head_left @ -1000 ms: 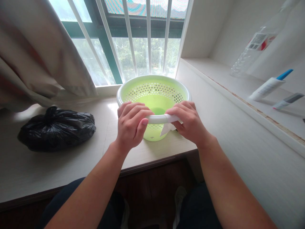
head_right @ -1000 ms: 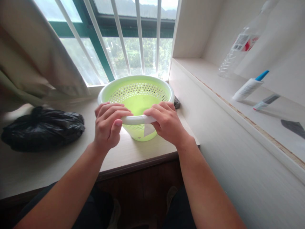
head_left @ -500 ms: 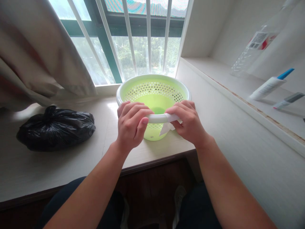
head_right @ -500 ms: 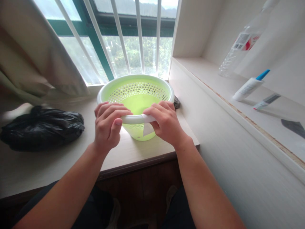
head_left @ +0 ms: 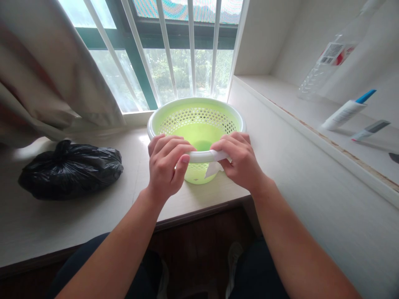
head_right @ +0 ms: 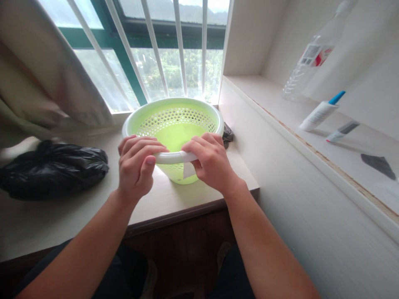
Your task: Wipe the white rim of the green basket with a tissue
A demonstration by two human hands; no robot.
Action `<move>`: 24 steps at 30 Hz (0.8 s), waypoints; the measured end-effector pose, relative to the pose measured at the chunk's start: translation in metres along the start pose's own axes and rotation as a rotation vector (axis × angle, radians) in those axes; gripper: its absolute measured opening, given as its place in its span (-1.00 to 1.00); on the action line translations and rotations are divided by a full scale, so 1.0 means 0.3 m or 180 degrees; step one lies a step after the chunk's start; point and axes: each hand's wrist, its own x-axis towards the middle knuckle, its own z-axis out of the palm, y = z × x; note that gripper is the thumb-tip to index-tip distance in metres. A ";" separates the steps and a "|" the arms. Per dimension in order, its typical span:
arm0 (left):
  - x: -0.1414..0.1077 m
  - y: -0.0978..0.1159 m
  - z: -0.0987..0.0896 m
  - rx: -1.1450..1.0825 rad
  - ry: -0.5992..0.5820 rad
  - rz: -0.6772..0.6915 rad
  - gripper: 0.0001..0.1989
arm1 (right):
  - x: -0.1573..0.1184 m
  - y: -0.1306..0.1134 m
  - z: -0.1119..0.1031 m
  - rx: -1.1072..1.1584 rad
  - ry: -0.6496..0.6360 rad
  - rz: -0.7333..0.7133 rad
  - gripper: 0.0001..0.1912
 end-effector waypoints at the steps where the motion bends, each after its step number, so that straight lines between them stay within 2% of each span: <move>1: 0.000 -0.001 -0.002 -0.0004 0.0004 -0.0011 -0.66 | 0.001 -0.003 0.003 0.0000 0.0006 -0.0001 -0.78; 14: -0.017 -0.016 -0.030 0.0008 0.0122 -0.0060 -0.65 | 0.014 -0.037 0.020 0.0044 -0.0067 -0.0034 -0.81; 24: -0.032 -0.019 -0.071 0.0092 0.0345 -0.0075 -0.64 | 0.034 -0.085 0.042 0.0371 -0.0146 0.0043 -0.81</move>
